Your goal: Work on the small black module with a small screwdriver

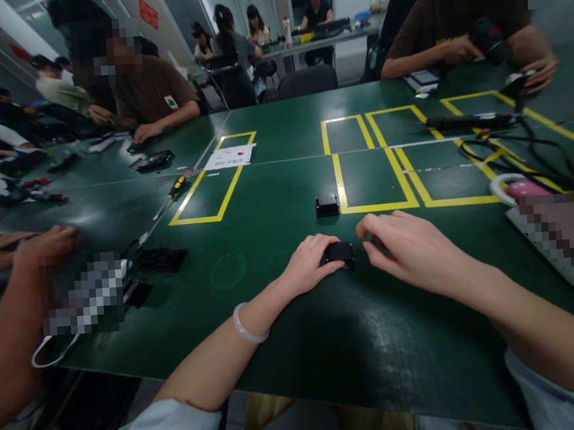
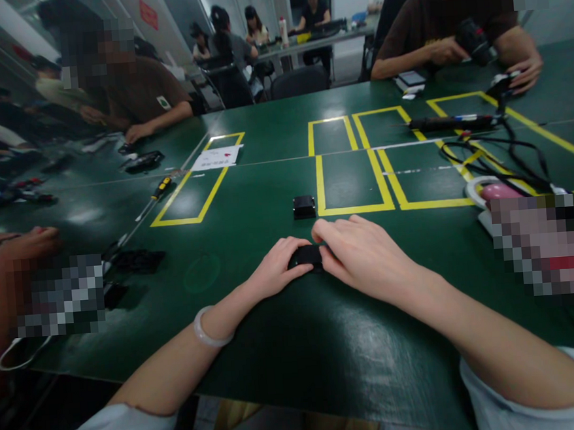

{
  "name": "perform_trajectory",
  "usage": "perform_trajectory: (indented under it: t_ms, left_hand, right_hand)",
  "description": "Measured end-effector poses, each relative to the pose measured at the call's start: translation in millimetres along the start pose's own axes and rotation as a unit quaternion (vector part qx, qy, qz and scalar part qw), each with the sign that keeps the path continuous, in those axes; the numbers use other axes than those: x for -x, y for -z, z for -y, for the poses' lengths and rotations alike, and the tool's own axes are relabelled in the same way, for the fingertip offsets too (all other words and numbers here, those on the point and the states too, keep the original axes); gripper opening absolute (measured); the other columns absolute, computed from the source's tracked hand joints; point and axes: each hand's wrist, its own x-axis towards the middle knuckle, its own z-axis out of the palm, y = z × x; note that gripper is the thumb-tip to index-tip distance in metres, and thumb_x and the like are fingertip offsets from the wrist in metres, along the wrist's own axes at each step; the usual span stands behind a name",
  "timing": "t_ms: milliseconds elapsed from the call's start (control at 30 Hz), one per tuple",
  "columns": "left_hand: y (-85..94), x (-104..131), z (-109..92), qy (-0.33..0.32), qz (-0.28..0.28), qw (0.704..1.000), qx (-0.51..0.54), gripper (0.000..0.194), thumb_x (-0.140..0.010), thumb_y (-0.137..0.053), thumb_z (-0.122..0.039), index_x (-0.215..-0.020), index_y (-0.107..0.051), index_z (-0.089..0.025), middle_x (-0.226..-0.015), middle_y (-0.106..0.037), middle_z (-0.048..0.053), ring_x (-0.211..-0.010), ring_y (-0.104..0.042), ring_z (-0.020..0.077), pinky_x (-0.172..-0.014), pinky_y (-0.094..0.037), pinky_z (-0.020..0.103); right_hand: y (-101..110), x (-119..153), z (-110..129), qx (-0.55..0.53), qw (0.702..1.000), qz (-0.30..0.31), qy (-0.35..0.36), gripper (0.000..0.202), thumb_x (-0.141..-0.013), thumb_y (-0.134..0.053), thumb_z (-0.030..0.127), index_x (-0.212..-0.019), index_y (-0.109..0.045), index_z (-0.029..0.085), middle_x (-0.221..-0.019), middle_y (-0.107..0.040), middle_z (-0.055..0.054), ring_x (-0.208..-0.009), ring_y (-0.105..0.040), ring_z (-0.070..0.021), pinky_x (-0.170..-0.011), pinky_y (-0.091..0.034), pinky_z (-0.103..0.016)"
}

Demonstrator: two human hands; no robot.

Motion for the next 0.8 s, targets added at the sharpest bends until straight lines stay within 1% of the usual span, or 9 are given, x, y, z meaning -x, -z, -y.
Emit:
perform_trajectory:
  t_ms: [167, 267, 400, 467, 567, 700, 800]
  left_hand:
    - [-0.2, -0.1, -0.1, 0.003, -0.001, 1.0, 0.0, 0.037, -0.089, -0.056, -0.042, -0.119, -0.05, -0.021, -0.112, -0.058, 0.007, -0.103, -0.051, 0.0242, -0.091, -0.042, 0.039]
    - [-0.8, -0.3, 0.6, -0.002, -0.003, 1.0, -0.006, 0.038, -0.089, -0.056, -0.042, -0.119, -0.05, -0.02, -0.113, -0.057, 0.007, -0.103, -0.051, 0.0243, -0.091, -0.042, 0.038]
    - [-1.7, -0.2, 1.6, -0.004, -0.005, 1.0, -0.011, 0.037, -0.09, -0.055, -0.044, -0.118, -0.051, -0.02, -0.112, -0.057, 0.007, -0.103, -0.051, 0.0243, -0.091, -0.042, 0.038]
    - [-2.1, -0.1, 1.8, -0.004, -0.007, 1.0, -0.01, 0.037, -0.09, -0.056, -0.043, -0.118, -0.051, -0.02, -0.112, -0.057, 0.007, -0.103, -0.051, 0.024, -0.091, -0.042, 0.038]
    - [-2.3, -0.1, 1.6, -0.002, -0.007, 1.0, -0.008, 0.037, -0.089, -0.056, -0.043, -0.118, -0.051, -0.021, -0.111, -0.057, 0.006, -0.102, -0.051, 0.0238, -0.091, -0.042, 0.037]
    - [-1.7, -0.3, 0.9, -0.002, -0.005, 1.0, -0.005, 0.037, -0.089, -0.056, -0.044, -0.118, -0.051, -0.021, -0.11, -0.058, 0.006, -0.102, -0.051, 0.0236, -0.091, -0.042, 0.037]
    - [-1.1, -0.3, 0.8, -0.001, -0.003, 1.0, -0.001, 0.037, -0.089, -0.056, -0.043, -0.118, -0.051, -0.021, -0.11, -0.058, 0.006, -0.103, -0.051, 0.0236, -0.09, -0.042, 0.037]
  right_hand:
    - [-1.7, -0.8, -1.0, 0.001, 1.0, 0.0, 0.003, 0.017, -0.094, -0.042, 0.034, -0.086, -0.049, 0.02, -0.071, -0.06, -0.001, -0.067, -0.055, -0.0164, -0.064, -0.034, -0.028]
    - [-3.8, -1.3, -2.5, 0.012, 1.0, -0.003, 0.001, 0.016, -0.095, -0.04, 0.03, -0.086, -0.049, 0.02, -0.071, -0.06, -0.001, -0.066, -0.055, -0.0168, -0.064, -0.034, -0.028]
    - [-3.6, -0.9, -2.9, 0.004, 1.0, -0.011, 0.003, 0.006, -0.09, -0.044, 0.023, -0.092, -0.048, 0.019, -0.074, -0.059, -0.001, -0.067, -0.053, -0.016, -0.063, -0.033, -0.027]
    - [-2.3, -0.4, -2.3, -0.005, 1.0, -0.01, 0.004, 0.007, -0.089, -0.046, 0.023, -0.094, -0.048, 0.019, -0.075, -0.059, -0.001, -0.067, -0.053, -0.0156, -0.063, -0.034, -0.027]
    - [-1.0, -0.1, -1.1, -0.011, 1.0, -0.008, 0.002, 0.009, -0.09, -0.045, 0.026, -0.095, -0.048, 0.019, -0.077, -0.059, -0.001, -0.068, -0.053, -0.0157, -0.063, -0.034, -0.027]
    - [-2.6, -0.6, -0.5, 0.005, 1.0, -0.001, 0.001, 0.019, -0.094, -0.042, 0.037, -0.088, -0.049, 0.02, -0.072, -0.06, -0.001, -0.067, -0.054, -0.0167, -0.064, -0.034, -0.028]
    - [-4.3, -1.0, -1.2, 0.018, 1.0, -0.003, 0.0, 0.016, -0.094, -0.041, 0.032, -0.086, -0.049, 0.02, -0.069, -0.061, -0.001, -0.064, -0.054, -0.0166, -0.063, -0.034, -0.028]
